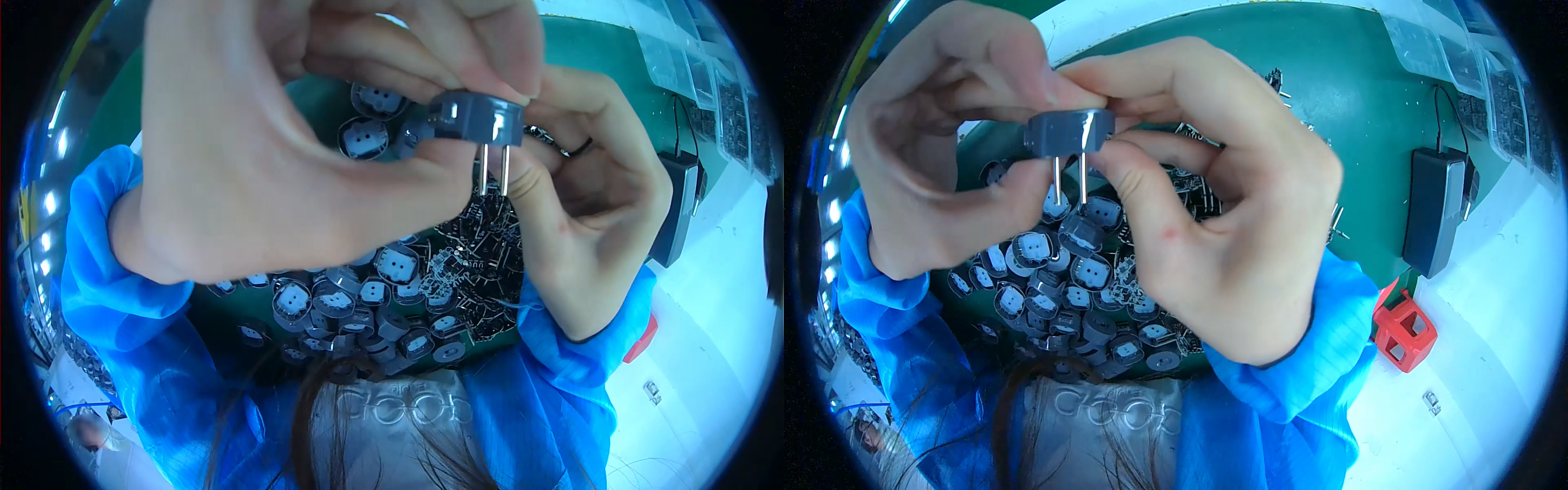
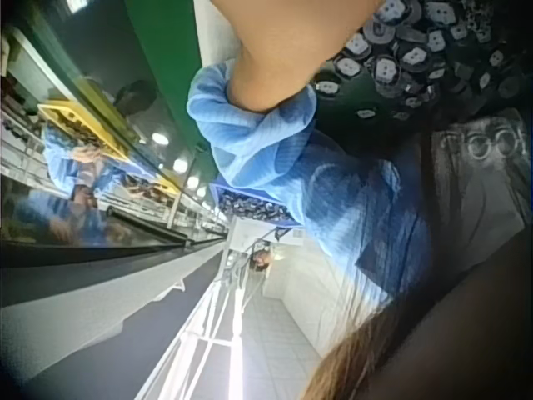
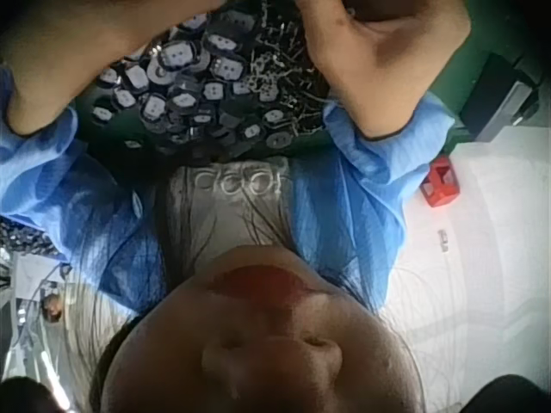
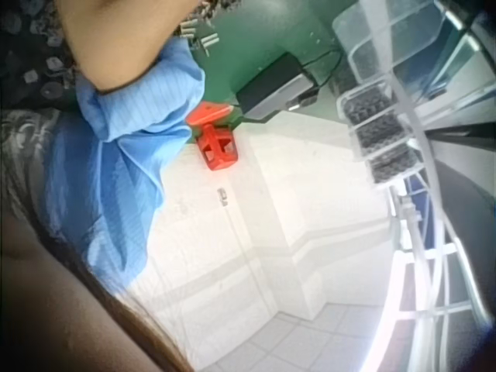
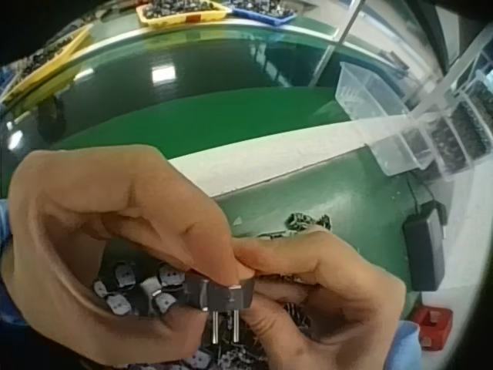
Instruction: The person repeatedly picks up small black cylindrical electronic components and metal pins from a green workbench. They insert the pins into the components and place the assembled units back onto the workbench. The process is repetitive and involves handling multiple identical parts.
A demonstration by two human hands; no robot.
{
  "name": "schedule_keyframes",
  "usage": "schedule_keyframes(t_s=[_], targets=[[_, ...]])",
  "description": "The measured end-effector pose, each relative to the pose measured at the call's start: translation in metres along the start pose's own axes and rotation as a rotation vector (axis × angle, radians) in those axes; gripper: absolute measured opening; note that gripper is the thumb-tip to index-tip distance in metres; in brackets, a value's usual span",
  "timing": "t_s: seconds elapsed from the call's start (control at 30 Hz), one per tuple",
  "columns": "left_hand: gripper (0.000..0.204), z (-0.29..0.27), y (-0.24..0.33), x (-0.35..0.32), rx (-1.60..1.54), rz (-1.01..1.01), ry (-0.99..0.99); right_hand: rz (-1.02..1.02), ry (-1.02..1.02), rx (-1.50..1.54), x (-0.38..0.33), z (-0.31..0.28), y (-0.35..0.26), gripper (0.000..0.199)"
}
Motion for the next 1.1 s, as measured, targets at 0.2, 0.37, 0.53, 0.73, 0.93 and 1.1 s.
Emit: schedule_keyframes(t_s=[0.2,0.37,0.53,0.73,0.93,1.1], targets=[[0.018,-0.009,0.005,0.000,0.115,-0.021,0.042,0.113,0.024,-0.006,0.005,-0.001,-0.009,0.032],[0.014,-0.031,0.001,0.009,0.292,-0.021,0.135,0.148,0.111,-0.230,0.010,-0.009,-0.007,0.035],[0.011,-0.074,0.011,0.024,0.889,-0.042,0.358,-0.116,0.084,-0.727,0.022,-0.031,-0.007,0.030],[0.016,-0.088,0.006,0.023,1.287,0.098,0.386,-0.232,-0.017,-0.997,0.018,-0.021,-0.006,0.018],[0.037,-0.011,0.019,0.019,1.031,0.406,-0.275,-0.145,0.110,-0.766,0.015,-0.019,-0.017,0.014],[0.035,-0.011,0.006,0.017,0.780,0.277,-0.352,0.025,-0.018,-0.311,0.018,-0.022,-0.005,0.021]])
Point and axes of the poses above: each hand's wrist, its own x-axis towards the middle knuckle, its own z-axis out of the palm, y = z × x, the point moved 7 cm from there along x, towards the middle knuckle, and after that the axes turned 1 degree about -y, right-handed, at the moved point
